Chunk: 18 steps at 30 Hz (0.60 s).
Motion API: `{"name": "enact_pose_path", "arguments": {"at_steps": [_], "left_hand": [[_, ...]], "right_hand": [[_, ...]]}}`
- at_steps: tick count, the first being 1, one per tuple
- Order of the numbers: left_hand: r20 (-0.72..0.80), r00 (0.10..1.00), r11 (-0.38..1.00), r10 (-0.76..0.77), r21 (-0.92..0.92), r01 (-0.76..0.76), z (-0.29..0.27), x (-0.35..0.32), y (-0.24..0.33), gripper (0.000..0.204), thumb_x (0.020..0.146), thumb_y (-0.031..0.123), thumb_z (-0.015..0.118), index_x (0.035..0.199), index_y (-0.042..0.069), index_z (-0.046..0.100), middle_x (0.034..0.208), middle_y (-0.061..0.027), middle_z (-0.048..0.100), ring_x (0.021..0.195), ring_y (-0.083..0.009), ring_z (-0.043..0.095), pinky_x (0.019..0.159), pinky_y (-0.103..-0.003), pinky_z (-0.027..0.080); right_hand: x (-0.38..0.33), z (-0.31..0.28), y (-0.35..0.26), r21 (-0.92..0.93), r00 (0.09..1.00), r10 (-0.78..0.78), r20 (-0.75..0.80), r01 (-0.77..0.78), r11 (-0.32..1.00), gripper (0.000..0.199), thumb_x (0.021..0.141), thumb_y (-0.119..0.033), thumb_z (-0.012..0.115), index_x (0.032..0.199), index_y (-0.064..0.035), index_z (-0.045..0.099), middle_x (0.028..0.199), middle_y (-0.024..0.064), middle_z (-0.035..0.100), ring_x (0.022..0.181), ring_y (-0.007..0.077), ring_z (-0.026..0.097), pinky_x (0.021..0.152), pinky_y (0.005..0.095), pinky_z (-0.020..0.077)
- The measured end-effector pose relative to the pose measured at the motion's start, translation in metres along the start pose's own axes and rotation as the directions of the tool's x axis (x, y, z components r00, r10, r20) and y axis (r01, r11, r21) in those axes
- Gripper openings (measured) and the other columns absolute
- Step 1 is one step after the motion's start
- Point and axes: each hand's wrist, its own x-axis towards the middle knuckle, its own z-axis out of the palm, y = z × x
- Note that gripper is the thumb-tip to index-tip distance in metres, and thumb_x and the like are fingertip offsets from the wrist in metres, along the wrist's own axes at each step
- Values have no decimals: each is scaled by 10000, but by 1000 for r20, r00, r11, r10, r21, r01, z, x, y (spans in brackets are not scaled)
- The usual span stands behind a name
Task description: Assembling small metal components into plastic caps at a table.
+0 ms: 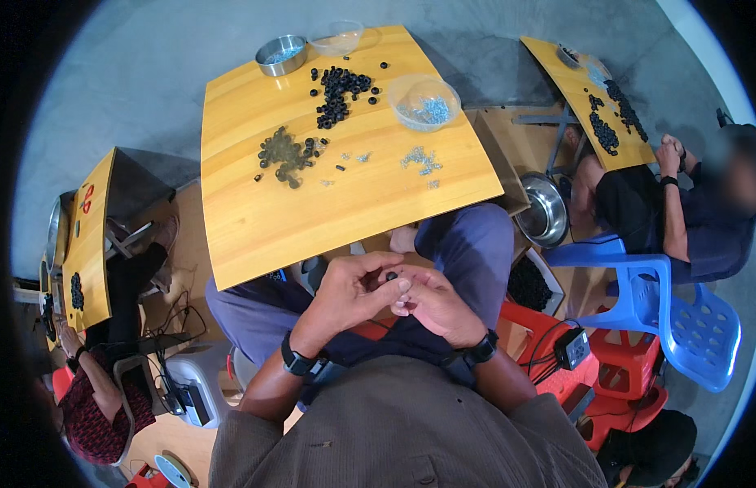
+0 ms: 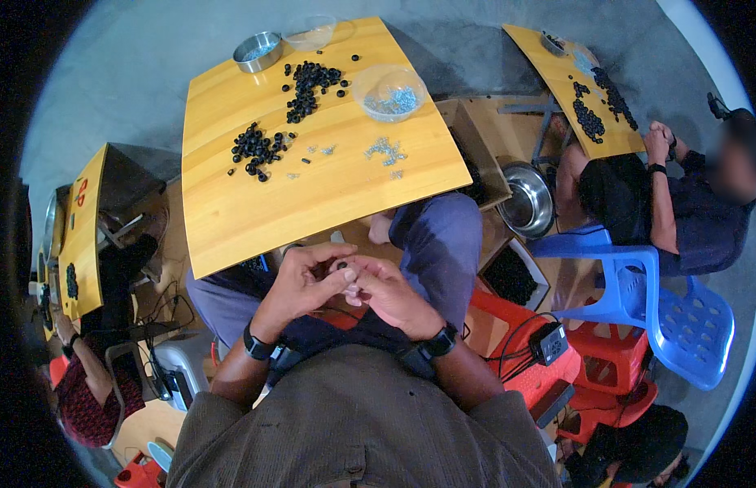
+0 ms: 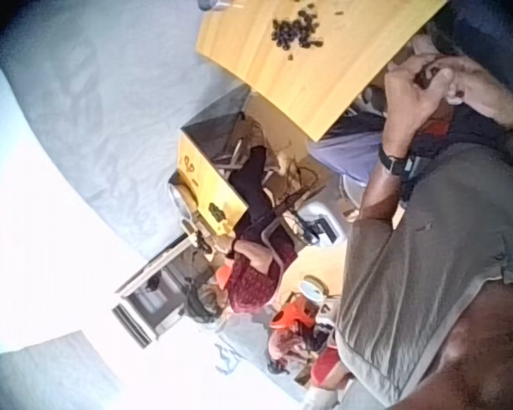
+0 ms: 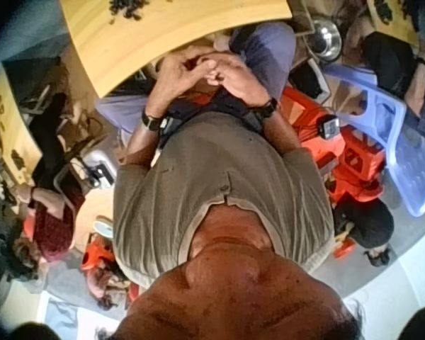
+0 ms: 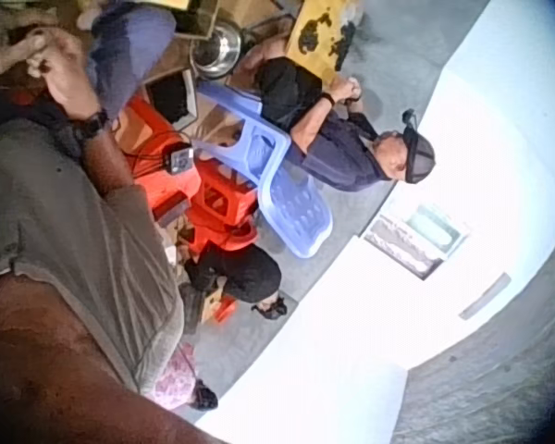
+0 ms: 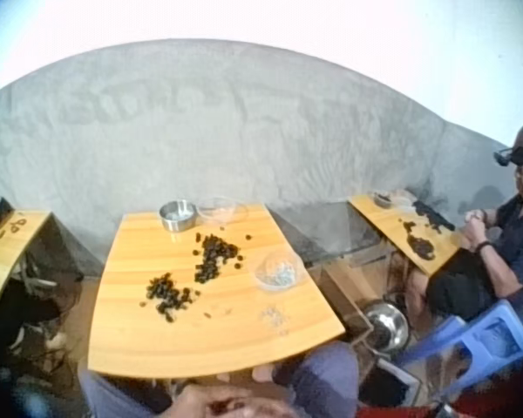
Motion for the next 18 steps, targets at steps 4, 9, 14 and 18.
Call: {"name": "enact_pose_path", "arguments": {"at_steps": [4,9,14,18], "left_hand": [[-55,998,977,3,215,9,10,5,17,376,935,297,665,1032,-65,696,762,-128,702,685,-165,668,623,-311,518],[-75,997,986,23,169,-10,17,9,12,346,943,281,613,921,-55,694,698,-152,675,624,-173,654,608,-312,519],[-53,998,997,-25,74,29,20,13,18,324,936,257,591,891,-49,690,694,-142,669,612,-169,637,604,-312,512],[-77,994,996,73,65,-68,24,15,12,309,920,248,596,878,-41,696,673,-135,673,593,-165,649,580,-306,513]], "right_hand": [[8,-3,21,-77,992,-112,52,116,990,245,1089,-250,479,919,-85,538,786,-53,490,661,27,430,577,207,344],[7,-2,22,-132,992,-112,56,119,984,259,1090,-246,476,905,-77,542,728,-67,463,615,23,404,537,207,319],[3,3,20,-157,986,-166,-9,163,974,266,1086,-235,480,886,-70,541,716,-69,463,612,19,402,532,208,315],[0,2,23,-240,967,-255,-18,244,940,252,1078,-223,489,887,-67,543,739,-72,467,631,15,408,536,210,316]]}}
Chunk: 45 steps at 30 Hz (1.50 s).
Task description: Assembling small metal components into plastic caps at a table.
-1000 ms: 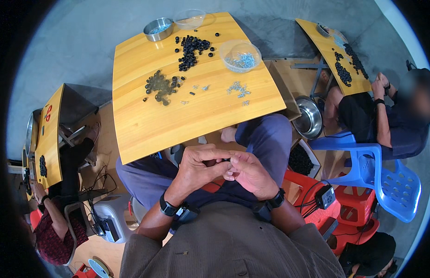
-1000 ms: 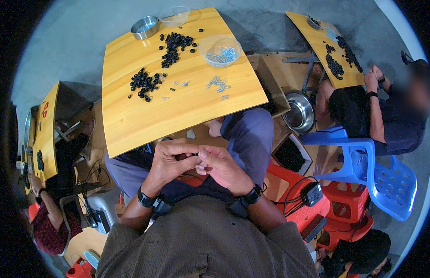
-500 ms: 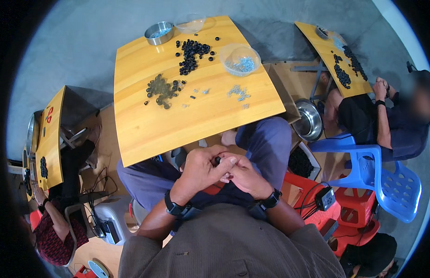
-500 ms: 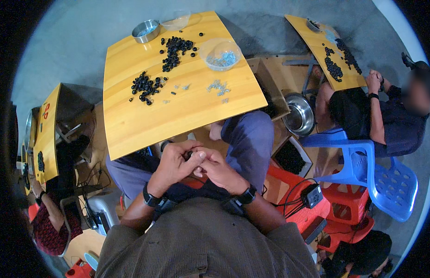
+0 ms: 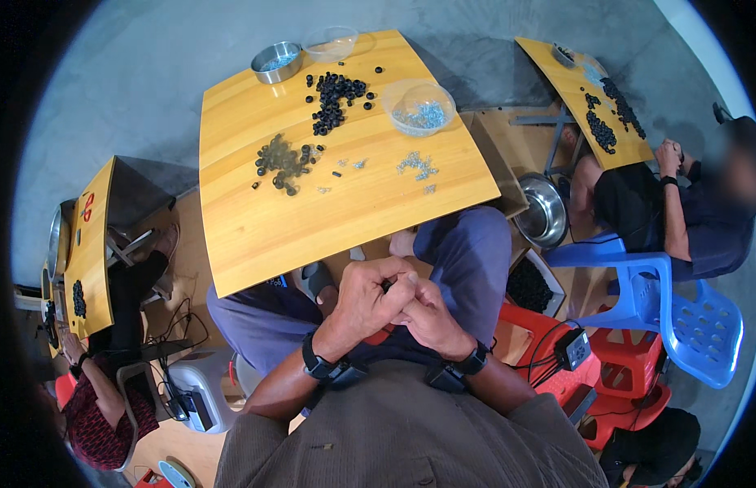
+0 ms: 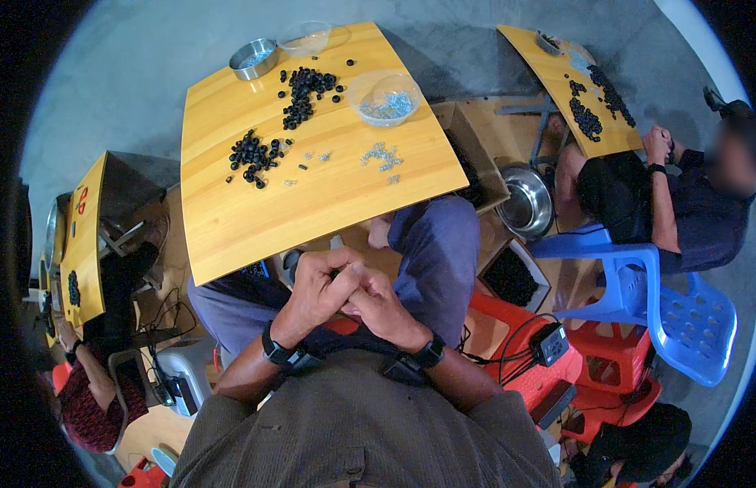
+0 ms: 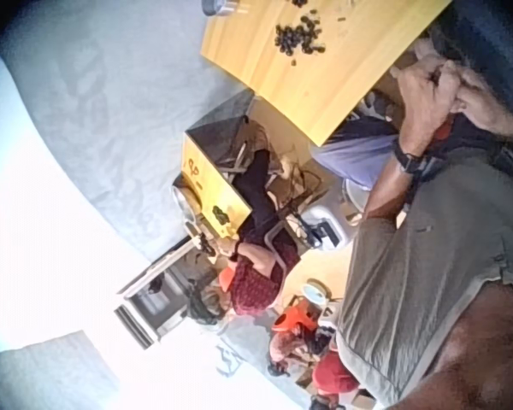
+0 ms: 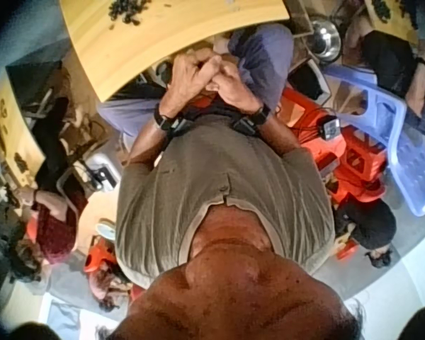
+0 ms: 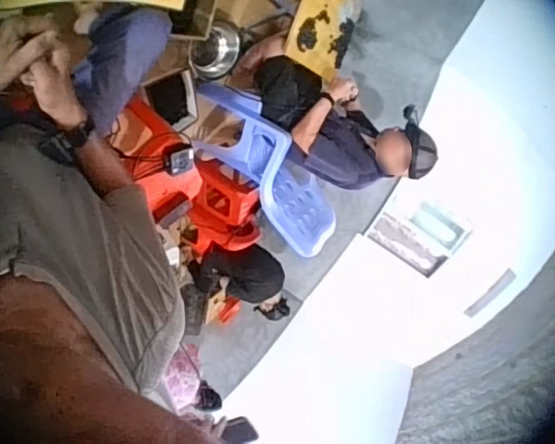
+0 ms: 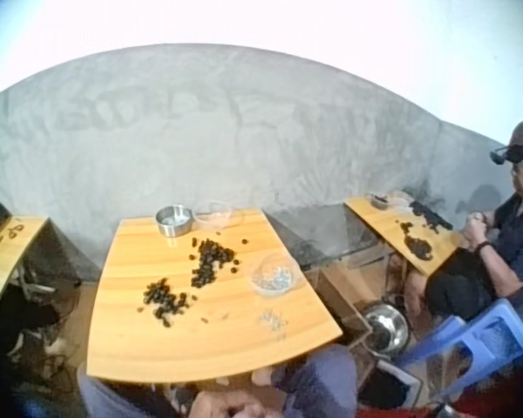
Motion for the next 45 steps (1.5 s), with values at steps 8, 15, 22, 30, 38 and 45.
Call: {"name": "enact_pose_path", "arguments": {"at_steps": [8,15,22,30,38,45], "left_hand": [[-33,999,998,-42,-50,40,12,4,-23,289,934,191,556,852,-50,694,722,-112,683,679,-126,628,624,-302,506],[-140,990,985,-9,-174,-15,7,-2,-47,302,992,208,634,1145,-51,657,850,-70,696,801,-65,628,702,-250,513],[-64,976,967,-210,-159,198,-25,-28,-49,154,945,125,716,1013,-12,706,808,21,662,718,-32,589,634,-215,486],[-220,943,969,-248,-54,242,-68,-22,-57,138,945,103,694,984,-28,714,801,0,672,728,-59,594,650,-241,495],[-581,802,801,140,542,253,-161,43,-90,310,818,102,753,1111,8,714,780,-109,648,679,-246,640,652,-354,519],[-475,871,748,128,623,230,-174,68,-115,284,810,135,759,1062,7,733,821,-124,664,755,-265,650,705,-367,521]], "right_hand": [[10,-17,19,105,1000,-9,2,9,994,158,1047,-151,509,944,-71,597,766,-80,488,633,7,401,542,200,301],[19,-38,-2,310,996,84,10,-83,947,170,1047,-173,520,1048,-45,632,768,-48,511,639,47,428,559,220,333],[42,-154,-85,91,878,-289,-381,347,933,168,1018,-121,569,1111,6,626,839,-3,547,666,67,440,580,219,367],[115,-250,-115,-409,761,-273,-588,11,913,260,1004,-295,635,1018,-35,639,774,-13,595,674,68,507,611,223,405],[90,-197,-87,-474,703,-365,-611,45,879,391,989,-184,650,1310,33,596,763,-40,546,641,35,470,565,192,377],[52,-109,-61,-433,840,-297,-454,83,898,235,998,-100,610,1202,3,666,757,-51,553,662,28,477,593,190,387]]}}
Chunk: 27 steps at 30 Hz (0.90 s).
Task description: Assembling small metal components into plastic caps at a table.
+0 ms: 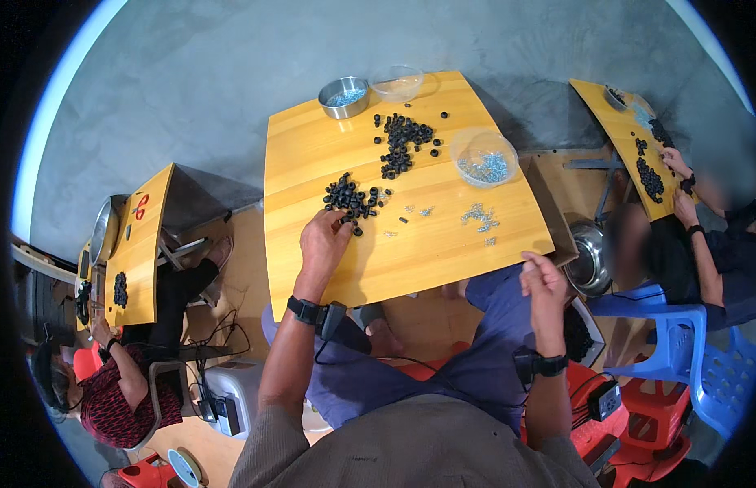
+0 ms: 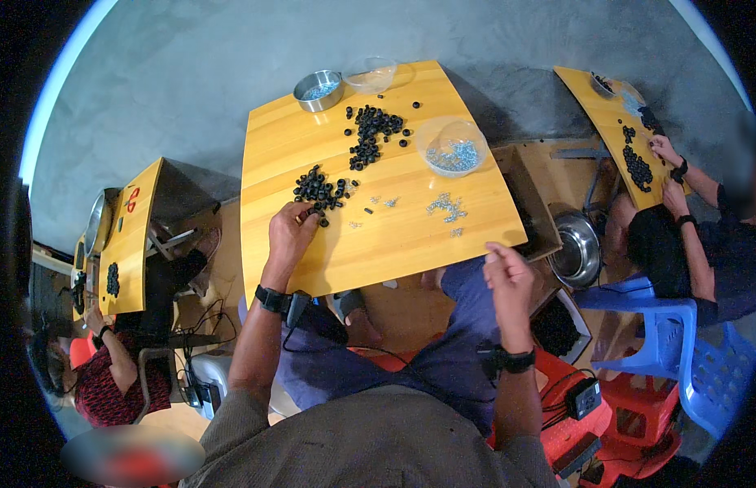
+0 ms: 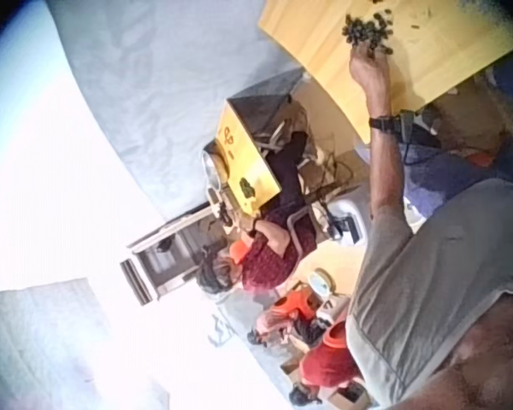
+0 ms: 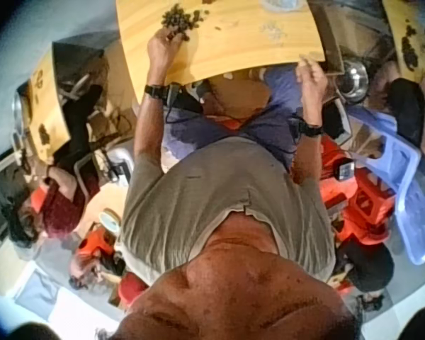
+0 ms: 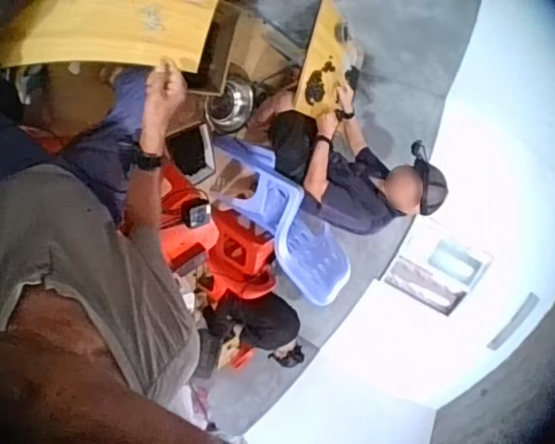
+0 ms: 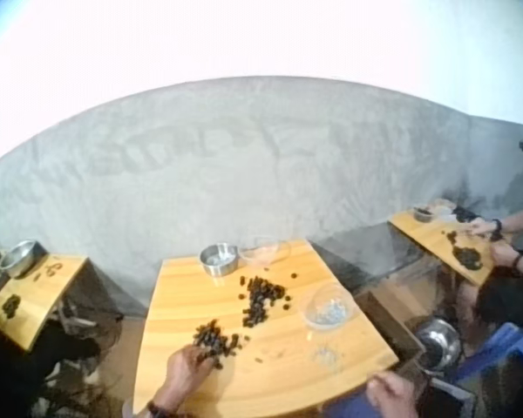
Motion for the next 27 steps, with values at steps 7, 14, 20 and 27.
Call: {"name": "enact_pose_path", "arguments": {"at_steps": [7,14,20,27], "left_hand": [[243,962,757,-126,-603,252,-22,-48,36,204,915,57,692,1102,-16,728,914,-4,642,840,-92,575,758,-241,460],[230,971,499,60,-850,171,-28,-109,86,249,897,20,696,1143,-3,717,1113,-82,648,1031,-169,603,877,-296,491],[108,950,808,294,-559,-186,-40,-115,108,314,793,-5,780,1102,4,723,1076,-127,680,945,-216,679,808,-311,551],[166,941,795,296,-588,-146,-44,-115,117,312,784,50,820,1073,-8,718,1040,-125,683,924,-224,681,795,-312,543]], "right_hand": [[-38,73,-18,-44,920,45,390,-31,999,214,988,-92,623,1175,-1,676,814,-31,632,736,48,567,680,212,472],[-61,134,-25,165,789,83,609,-228,960,239,1031,-232,601,1120,-31,692,880,-28,650,757,42,568,683,198,456],[-70,130,-7,245,768,186,613,-408,880,230,1030,-272,603,1009,-61,690,827,-32,618,715,41,533,633,226,440],[-79,129,-2,455,646,312,697,-735,503,217,1010,-299,632,1011,-84,667,840,-26,594,728,69,526,632,247,436]]}}
